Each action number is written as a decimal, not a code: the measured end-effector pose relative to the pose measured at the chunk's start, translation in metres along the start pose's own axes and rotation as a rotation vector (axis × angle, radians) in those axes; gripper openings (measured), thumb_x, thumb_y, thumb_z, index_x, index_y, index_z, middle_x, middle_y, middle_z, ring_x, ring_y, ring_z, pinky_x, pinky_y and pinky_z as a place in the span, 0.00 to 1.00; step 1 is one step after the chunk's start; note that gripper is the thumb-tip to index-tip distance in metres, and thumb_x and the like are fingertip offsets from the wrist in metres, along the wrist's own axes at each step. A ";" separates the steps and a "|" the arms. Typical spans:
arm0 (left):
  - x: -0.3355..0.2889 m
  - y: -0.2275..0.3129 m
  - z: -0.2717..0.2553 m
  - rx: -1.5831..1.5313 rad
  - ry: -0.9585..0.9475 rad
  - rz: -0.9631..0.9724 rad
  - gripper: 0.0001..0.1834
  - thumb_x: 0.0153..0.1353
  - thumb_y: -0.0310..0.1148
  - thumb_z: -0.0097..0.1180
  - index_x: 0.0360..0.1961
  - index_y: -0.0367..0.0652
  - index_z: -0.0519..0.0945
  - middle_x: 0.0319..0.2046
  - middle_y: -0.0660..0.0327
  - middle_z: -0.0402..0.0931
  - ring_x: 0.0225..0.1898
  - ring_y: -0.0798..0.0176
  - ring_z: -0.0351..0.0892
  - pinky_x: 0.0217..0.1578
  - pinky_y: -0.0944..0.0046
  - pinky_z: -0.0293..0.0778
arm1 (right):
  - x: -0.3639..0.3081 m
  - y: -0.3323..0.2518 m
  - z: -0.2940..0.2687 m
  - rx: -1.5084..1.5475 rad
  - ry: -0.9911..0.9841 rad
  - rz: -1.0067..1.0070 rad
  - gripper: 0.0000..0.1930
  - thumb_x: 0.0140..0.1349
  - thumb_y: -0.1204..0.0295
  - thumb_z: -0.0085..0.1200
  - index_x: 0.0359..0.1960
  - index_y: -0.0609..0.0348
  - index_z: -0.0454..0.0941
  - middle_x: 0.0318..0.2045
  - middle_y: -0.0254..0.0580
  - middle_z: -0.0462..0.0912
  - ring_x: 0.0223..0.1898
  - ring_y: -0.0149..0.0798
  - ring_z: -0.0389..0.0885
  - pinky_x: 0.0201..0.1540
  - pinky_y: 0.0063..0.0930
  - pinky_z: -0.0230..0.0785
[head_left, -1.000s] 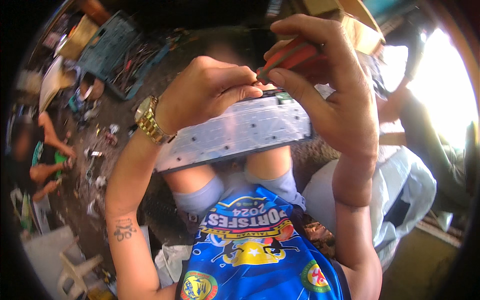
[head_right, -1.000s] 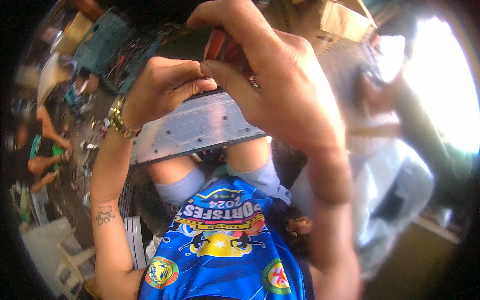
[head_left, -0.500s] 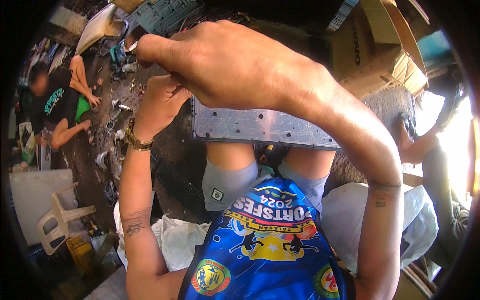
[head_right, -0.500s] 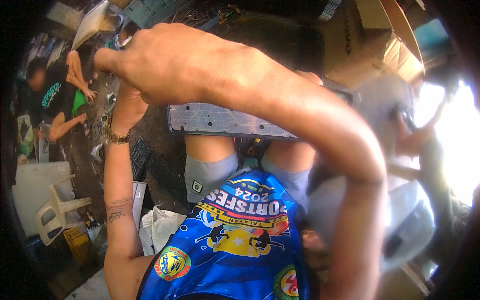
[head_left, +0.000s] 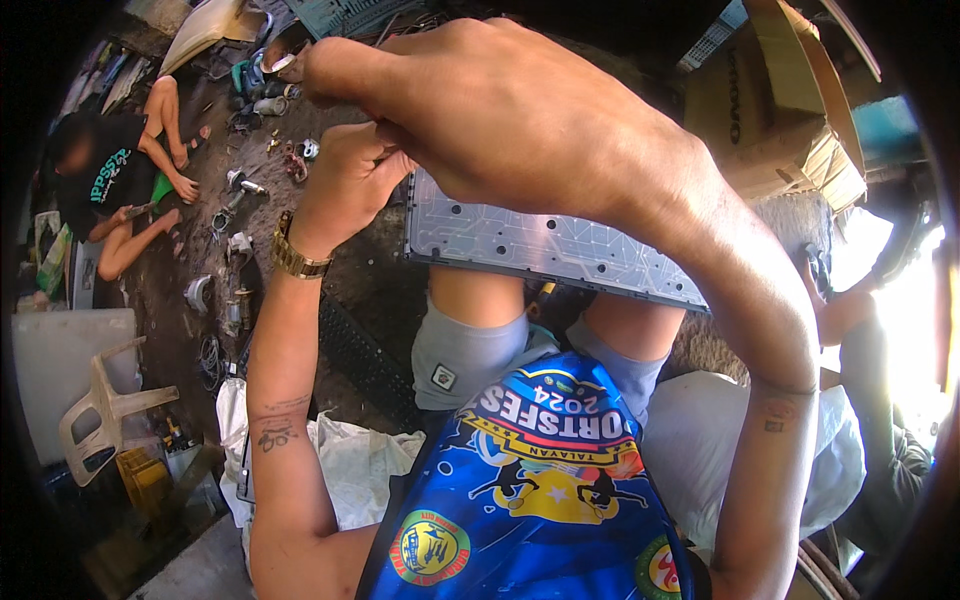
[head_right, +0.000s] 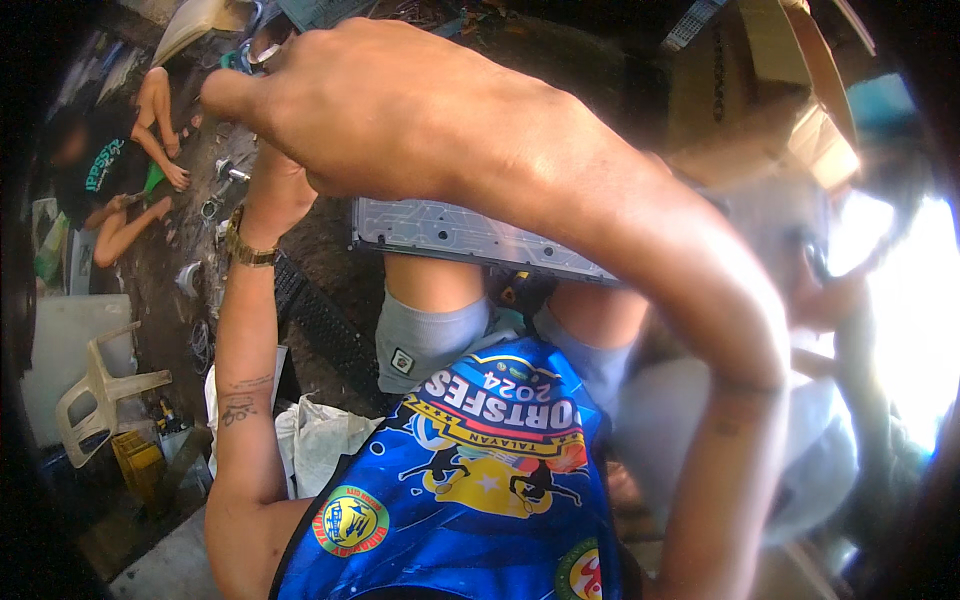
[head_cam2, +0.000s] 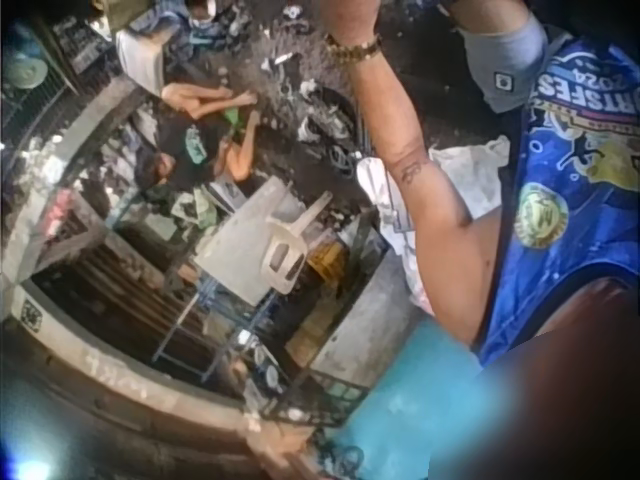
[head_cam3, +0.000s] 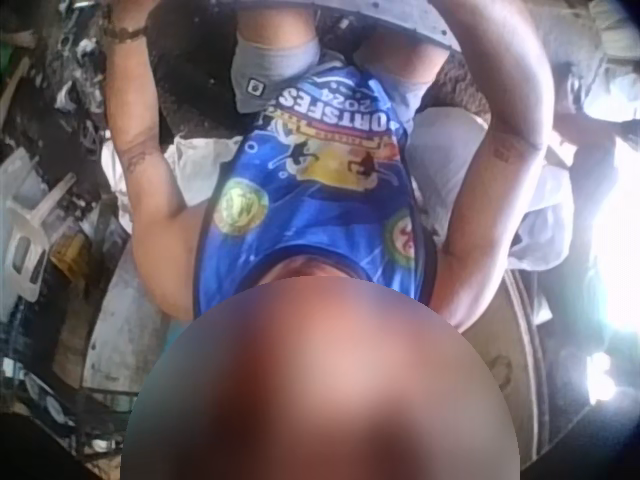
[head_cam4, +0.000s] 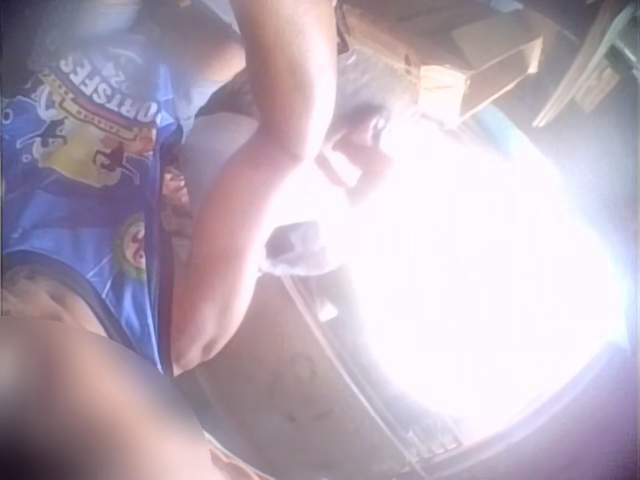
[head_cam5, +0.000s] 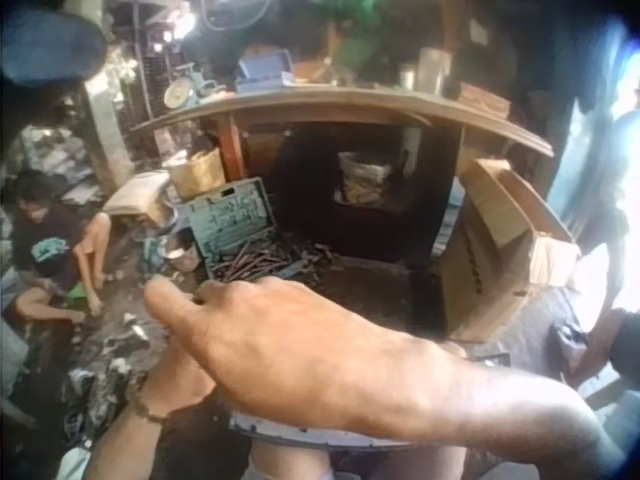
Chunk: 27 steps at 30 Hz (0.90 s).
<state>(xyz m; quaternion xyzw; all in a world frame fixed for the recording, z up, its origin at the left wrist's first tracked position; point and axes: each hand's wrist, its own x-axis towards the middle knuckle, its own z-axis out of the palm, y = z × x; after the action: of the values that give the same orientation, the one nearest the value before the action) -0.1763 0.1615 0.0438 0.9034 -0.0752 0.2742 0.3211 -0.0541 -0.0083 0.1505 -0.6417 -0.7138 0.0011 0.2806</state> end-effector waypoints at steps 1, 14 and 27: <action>0.000 0.000 0.000 -0.004 -0.003 -0.008 0.04 0.63 0.26 0.63 0.37 0.37 0.84 0.29 0.51 0.84 0.30 0.50 0.85 0.31 0.59 0.75 | 0.000 0.000 0.000 -0.010 -0.008 0.013 0.23 0.56 0.74 0.63 0.56 0.55 0.75 0.35 0.54 0.87 0.41 0.55 0.87 0.41 0.47 0.80; -0.003 -0.001 0.002 -0.019 0.003 -0.045 0.03 0.62 0.24 0.63 0.36 0.37 0.84 0.30 0.51 0.84 0.31 0.49 0.85 0.32 0.58 0.76 | 0.001 0.000 0.001 -0.009 0.003 0.003 0.25 0.56 0.69 0.66 0.56 0.55 0.75 0.31 0.53 0.87 0.39 0.55 0.88 0.40 0.47 0.80; -0.014 0.006 0.019 0.108 0.229 0.101 0.02 0.60 0.21 0.61 0.30 0.36 0.80 0.24 0.48 0.80 0.27 0.43 0.82 0.26 0.55 0.72 | 0.003 -0.010 -0.011 -0.145 -0.104 -0.038 0.22 0.58 0.68 0.64 0.56 0.53 0.79 0.32 0.47 0.88 0.40 0.50 0.89 0.40 0.43 0.82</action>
<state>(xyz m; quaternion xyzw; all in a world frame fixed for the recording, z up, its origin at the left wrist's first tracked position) -0.1815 0.1441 0.0268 0.8772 -0.0687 0.3948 0.2645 -0.0588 -0.0112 0.1641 -0.6457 -0.7377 -0.0223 0.1960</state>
